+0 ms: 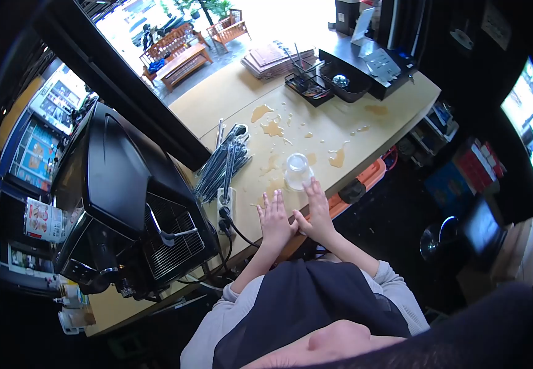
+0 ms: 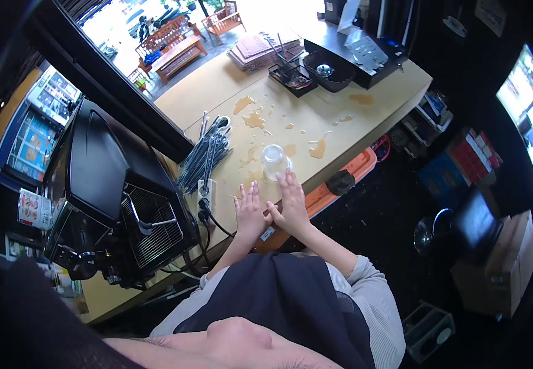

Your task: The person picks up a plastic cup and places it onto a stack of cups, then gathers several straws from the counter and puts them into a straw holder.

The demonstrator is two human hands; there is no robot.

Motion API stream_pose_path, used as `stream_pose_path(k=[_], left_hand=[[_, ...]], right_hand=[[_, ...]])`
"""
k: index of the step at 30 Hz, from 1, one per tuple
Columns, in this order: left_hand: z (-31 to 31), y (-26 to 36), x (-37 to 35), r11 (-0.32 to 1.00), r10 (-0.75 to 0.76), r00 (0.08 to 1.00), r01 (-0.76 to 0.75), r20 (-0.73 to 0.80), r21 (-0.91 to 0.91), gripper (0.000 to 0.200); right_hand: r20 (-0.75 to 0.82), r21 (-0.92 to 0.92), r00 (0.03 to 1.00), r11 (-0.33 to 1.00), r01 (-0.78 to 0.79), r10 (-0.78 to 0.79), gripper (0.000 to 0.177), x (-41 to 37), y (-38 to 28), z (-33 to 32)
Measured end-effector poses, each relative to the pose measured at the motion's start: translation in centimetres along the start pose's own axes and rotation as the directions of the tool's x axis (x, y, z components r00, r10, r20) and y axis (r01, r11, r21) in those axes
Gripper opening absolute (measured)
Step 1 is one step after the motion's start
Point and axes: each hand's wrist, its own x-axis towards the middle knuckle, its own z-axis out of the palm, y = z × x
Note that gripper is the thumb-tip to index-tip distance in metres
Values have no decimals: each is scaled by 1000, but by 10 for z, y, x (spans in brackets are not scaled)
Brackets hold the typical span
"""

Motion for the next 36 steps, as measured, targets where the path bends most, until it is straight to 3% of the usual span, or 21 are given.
stream_pose_path(k=[2, 3, 7, 10, 13, 15, 18, 26, 36], left_hand=[[8, 0, 8, 998, -60, 998, 60, -17, 28, 96], [10, 1, 11, 996, -79, 997, 79, -17, 28, 96], [16, 9, 23, 991, -135, 991, 135, 25, 0, 100], [21, 13, 30, 987, -163, 987, 163, 15, 0, 101], [23, 13, 37, 984, -180, 984, 180, -4, -10, 100], [24, 11, 43, 981, -192, 981, 192, -9, -9, 99], [28, 10, 50, 979, -199, 979, 200, -39, 33, 103], [30, 17, 65, 980, -182, 973, 167, -141, -108, 111], [53, 12, 76, 955, -184, 944, 106, -273, -275, 106]], right_hand=[[-183, 68, 983, 997, 43, -30, 87, 15, 11, 0], [-174, 43, 984, 998, 36, -28, 96, 22, 19, 2], [-167, 160, 986, 986, 51, -24, 101, 49, 46, 16], [-124, 215, 991, 976, -27, 55, 108, 67, 57, 20], [-158, 221, 987, 974, 41, -6, 102, 82, 73, 24], [-57, 199, 998, 980, 1, 10, 90, 90, 78, 22], [-66, 276, 997, 961, -5, 24, 82, 93, 79, 15], [-59, 281, 998, 958, 54, -39, 81, 94, 67, -7], [-76, 262, 995, 962, 76, -58, 80, 87, 68, -6]])
